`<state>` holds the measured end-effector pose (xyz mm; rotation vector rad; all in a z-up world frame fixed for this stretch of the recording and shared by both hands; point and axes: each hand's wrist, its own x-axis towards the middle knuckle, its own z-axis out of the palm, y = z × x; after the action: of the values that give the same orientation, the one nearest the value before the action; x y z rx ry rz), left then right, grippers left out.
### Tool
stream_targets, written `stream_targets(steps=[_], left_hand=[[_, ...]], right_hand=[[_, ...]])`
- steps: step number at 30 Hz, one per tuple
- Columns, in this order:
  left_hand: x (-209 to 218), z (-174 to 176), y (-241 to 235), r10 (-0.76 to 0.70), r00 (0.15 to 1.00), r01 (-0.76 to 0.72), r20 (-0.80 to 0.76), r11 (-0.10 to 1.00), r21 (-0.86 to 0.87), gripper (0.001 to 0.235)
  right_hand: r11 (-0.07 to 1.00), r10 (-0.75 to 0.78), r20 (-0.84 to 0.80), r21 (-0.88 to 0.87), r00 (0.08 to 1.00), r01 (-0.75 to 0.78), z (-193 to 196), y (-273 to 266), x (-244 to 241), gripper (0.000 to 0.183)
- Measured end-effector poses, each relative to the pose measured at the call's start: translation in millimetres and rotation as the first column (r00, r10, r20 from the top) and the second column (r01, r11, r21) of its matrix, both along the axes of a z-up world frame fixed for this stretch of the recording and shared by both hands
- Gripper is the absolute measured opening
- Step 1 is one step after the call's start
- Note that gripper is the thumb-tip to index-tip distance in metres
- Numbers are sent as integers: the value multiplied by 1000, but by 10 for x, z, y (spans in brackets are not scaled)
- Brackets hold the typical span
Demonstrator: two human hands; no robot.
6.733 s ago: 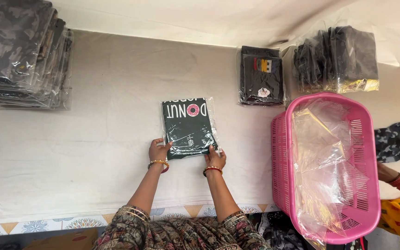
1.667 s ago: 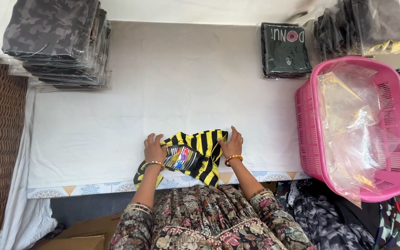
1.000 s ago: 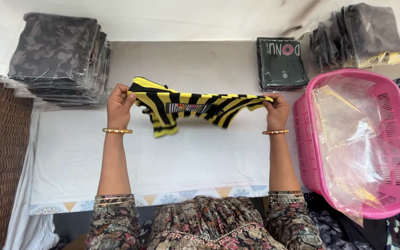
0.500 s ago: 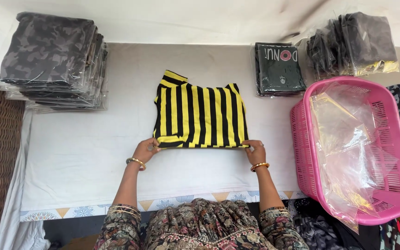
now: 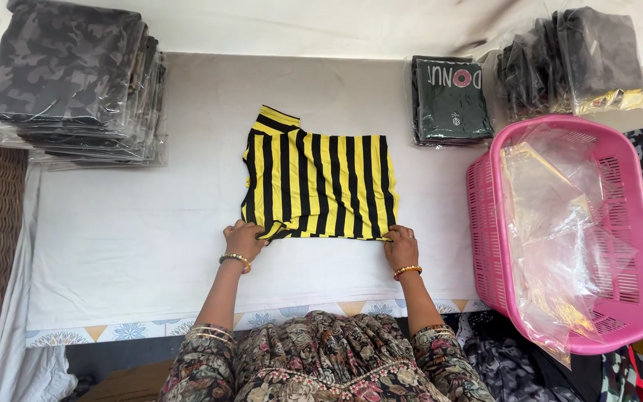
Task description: The person folds a dark green t-shirt and a yellow-and-black striped t-shirt on a white table. They then place each folded shirt into a clear plastic bag and stack them on the table.
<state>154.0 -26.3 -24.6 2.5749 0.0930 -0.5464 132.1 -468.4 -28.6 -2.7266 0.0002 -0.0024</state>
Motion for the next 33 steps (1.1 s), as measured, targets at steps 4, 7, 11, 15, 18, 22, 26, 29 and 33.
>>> stream_targets(steps=[4,7,11,15,18,22,26,29,33], left_hand=[[-222,95,203,-204,968,197,147,978,64,22],[-405,383,253,-294,953,302,-71,944,135,24],[-494,470,265,-274,913,317,-302,943,102,27],[-218,653,213,-257,894,309,-366,947,89,18],[247,797,181,-166,896,162,-411,986,-43,16],[787,165,321,131,955,-248,-268,847,-470,31],[723,-6,337,376,906,-421,-193,767,-484,57],[461,-197,331,457,871,-477,-182,693,-540,78],[45,-162,122,640,768,-613,18,743,-268,78]], right_hand=[[999,43,42,-10,998,-43,45,-88,-134,16],[996,90,52,2,995,-90,73,-146,-269,15],[994,105,33,32,994,-106,112,-169,-321,14],[984,126,85,118,988,-135,135,-190,-137,14],[977,62,42,201,997,-69,53,-225,196,16],[885,-202,-306,351,930,308,126,-140,690,29],[785,-239,-409,452,880,423,139,-59,731,47],[823,-242,-311,437,919,364,-34,-88,599,62],[887,-394,-172,185,903,422,-43,44,313,67]])
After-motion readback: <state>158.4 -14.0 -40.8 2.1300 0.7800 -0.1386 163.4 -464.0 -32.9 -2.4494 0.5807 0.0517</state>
